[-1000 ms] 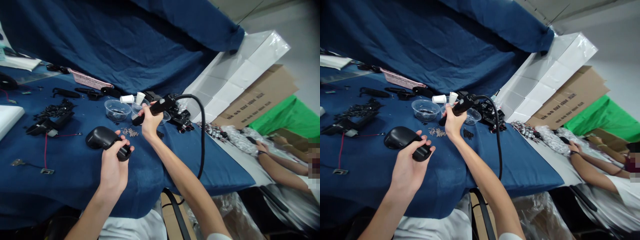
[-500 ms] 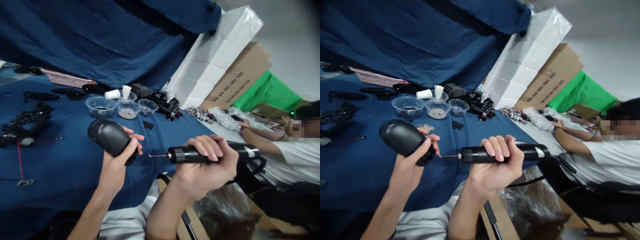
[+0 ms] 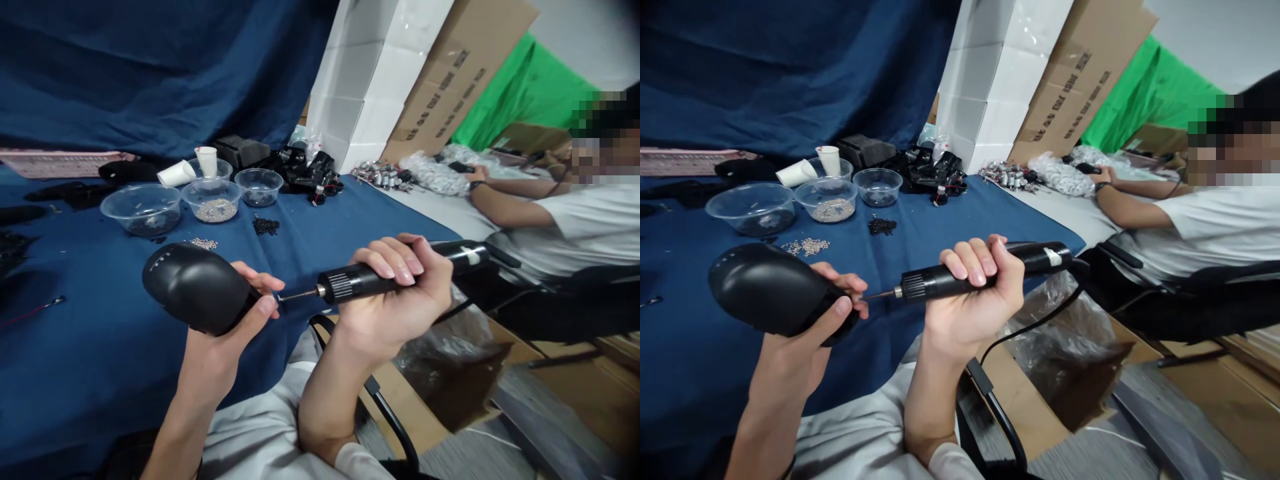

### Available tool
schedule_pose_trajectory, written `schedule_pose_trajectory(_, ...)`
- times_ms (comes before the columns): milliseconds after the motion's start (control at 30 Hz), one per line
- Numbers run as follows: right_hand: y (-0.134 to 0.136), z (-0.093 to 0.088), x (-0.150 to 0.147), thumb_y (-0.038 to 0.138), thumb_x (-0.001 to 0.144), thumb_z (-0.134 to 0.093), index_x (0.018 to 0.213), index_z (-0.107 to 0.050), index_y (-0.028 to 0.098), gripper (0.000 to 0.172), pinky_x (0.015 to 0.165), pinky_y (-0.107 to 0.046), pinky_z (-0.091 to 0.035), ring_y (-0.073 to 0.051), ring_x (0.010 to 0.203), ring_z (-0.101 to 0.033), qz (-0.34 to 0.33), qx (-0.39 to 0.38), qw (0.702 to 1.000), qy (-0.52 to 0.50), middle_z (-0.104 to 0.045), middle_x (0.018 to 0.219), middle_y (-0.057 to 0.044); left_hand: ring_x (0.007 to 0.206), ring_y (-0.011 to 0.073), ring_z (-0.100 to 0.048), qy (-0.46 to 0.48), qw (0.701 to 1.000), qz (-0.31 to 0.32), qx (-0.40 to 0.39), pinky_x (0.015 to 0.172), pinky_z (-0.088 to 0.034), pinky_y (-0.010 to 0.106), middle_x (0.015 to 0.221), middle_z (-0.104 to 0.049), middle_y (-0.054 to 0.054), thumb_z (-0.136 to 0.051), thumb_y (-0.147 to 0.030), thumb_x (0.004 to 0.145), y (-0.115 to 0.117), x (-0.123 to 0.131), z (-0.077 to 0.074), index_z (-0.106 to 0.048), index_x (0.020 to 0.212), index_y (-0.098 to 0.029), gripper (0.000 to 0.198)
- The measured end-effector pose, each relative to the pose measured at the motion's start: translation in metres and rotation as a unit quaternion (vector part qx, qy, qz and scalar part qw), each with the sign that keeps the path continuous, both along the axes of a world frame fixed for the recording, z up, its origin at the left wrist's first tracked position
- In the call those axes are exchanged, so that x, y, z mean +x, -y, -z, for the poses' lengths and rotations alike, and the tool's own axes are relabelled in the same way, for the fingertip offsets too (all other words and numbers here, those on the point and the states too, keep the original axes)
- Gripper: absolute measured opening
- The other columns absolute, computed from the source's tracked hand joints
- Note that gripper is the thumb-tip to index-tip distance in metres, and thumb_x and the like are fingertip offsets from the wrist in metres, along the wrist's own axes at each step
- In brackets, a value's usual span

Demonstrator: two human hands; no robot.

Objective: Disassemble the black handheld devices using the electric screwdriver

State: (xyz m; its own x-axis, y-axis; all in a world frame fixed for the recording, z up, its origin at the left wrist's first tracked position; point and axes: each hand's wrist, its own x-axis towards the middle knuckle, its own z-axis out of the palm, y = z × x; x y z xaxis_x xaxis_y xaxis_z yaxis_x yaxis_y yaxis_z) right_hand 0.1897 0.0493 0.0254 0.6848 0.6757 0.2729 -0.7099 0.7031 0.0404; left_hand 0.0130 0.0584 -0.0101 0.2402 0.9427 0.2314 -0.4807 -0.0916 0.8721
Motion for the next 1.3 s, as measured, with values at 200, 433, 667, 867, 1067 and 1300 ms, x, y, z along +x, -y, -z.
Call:
schedule_pose_trajectory(200,-0.001,-0.001,-0.003,0.004,0.079,-0.082,0.091,-0.045,0.023,0.044,0.049,-0.013,-0.051,-0.002,0.043,-0.057,-0.002,-0.009,1.000,0.010,-0.044,0.059,0.019,0.081,0.0163,-0.072,-0.011,1.000,-0.016,0.006,0.082,-0.065,0.031,0.098,-0.074,0.000,-0.094,-0.027,0.092,-0.001,0.000,0.001,-0.076,0.109,-0.028,0.025)
schedule_pose_trajectory(433,0.000,-0.003,-0.005,0.004,0.078,-0.083,0.088,-0.044,0.023,0.045,0.047,-0.013,-0.051,-0.002,0.042,-0.056,0.009,-0.014,1.000,0.008,-0.043,0.058,0.019,0.079,0.0175,-0.071,-0.018,1.000,-0.019,0.008,0.080,-0.066,0.033,0.098,-0.074,0.001,-0.095,-0.026,0.090,-0.002,-0.004,0.000,-0.077,0.108,-0.026,0.026)
schedule_pose_trajectory(667,0.000,-0.002,-0.005,0.004,0.077,-0.083,0.088,-0.047,0.022,0.042,0.047,-0.012,-0.050,-0.001,0.043,-0.056,0.008,-0.020,1.000,0.011,-0.044,0.058,0.019,0.078,0.0158,-0.069,-0.009,1.000,-0.014,0.013,0.081,-0.061,0.031,0.094,-0.070,-0.001,-0.090,-0.023,0.094,-0.004,-0.003,0.001,-0.077,0.105,-0.028,0.018)
schedule_pose_trajectory(867,0.000,-0.003,-0.005,0.004,0.074,-0.085,0.089,-0.049,0.021,0.042,0.047,-0.011,-0.050,0.000,0.042,-0.055,0.015,-0.031,0.999,0.014,-0.044,0.057,0.020,0.079,0.0168,-0.068,-0.005,1.000,-0.022,-0.006,0.079,-0.060,0.033,0.094,-0.069,0.000,-0.094,-0.024,0.090,-0.003,-0.002,-0.003,-0.075,0.104,-0.027,0.024)
schedule_pose_trajectory(1067,-0.001,-0.003,-0.007,0.005,0.075,-0.084,0.088,-0.048,0.021,0.041,0.047,-0.011,-0.048,0.001,0.042,-0.053,0.028,-0.037,0.999,0.016,-0.044,0.056,0.019,0.077,0.0159,-0.069,-0.014,0.999,-0.029,0.014,0.082,-0.060,0.033,0.094,-0.070,-0.001,-0.092,-0.025,0.093,-0.002,-0.002,-0.001,-0.074,0.105,-0.027,0.022)
schedule_pose_trajectory(1300,0.000,-0.007,-0.015,0.008,0.075,-0.081,0.087,-0.049,0.021,0.037,0.047,-0.010,-0.044,0.002,0.041,-0.050,0.068,-0.060,0.996,0.014,-0.042,0.056,0.019,0.079,0.0166,-0.071,-0.042,0.992,-0.104,0.062,0.084,-0.063,0.031,0.094,-0.071,-0.001,-0.089,-0.022,0.094,0.002,0.003,0.002,-0.072,0.106,-0.027,0.021)
